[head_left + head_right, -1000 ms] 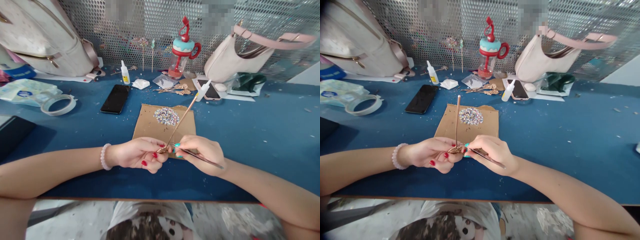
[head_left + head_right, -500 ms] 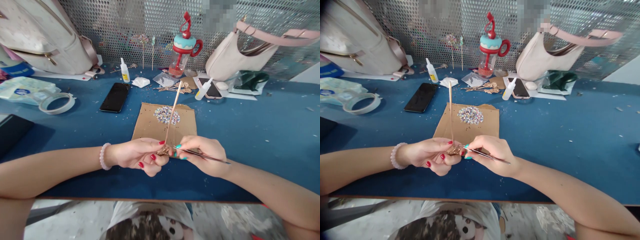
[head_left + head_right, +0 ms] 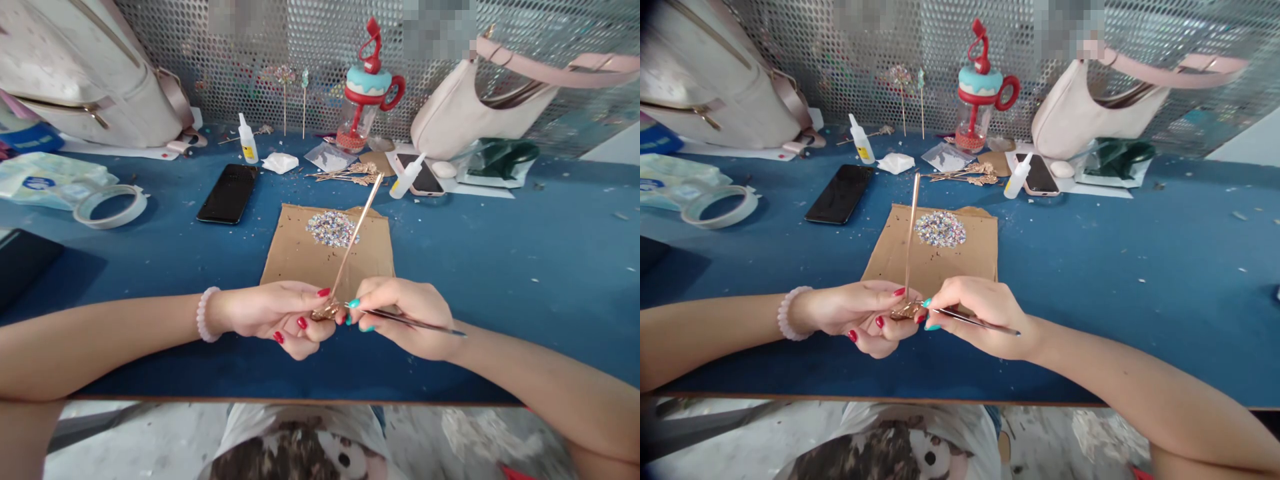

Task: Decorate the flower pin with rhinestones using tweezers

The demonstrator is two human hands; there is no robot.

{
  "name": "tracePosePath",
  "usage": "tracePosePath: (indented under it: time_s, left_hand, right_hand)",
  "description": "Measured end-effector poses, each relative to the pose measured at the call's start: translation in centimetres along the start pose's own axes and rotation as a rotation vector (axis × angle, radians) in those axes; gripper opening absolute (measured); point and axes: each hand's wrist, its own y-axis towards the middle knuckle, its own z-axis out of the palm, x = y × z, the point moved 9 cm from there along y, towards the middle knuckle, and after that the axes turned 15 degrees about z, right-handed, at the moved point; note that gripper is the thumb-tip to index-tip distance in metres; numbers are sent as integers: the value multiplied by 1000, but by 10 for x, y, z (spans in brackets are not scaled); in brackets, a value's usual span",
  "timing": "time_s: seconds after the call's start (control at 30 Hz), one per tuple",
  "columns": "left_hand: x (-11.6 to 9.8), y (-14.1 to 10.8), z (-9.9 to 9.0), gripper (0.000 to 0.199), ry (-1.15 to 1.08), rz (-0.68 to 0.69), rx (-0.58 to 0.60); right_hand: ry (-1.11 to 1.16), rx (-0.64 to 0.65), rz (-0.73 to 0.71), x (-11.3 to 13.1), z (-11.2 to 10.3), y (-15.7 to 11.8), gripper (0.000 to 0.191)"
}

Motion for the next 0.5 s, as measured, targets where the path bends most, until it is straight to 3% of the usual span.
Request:
tracePosePath:
  time_s: [0.5]
  left_hand:
    - [1,-1,1,29,31,-8,-10]
  right_hand:
    - [-23,19,-17,3,2,1,11]
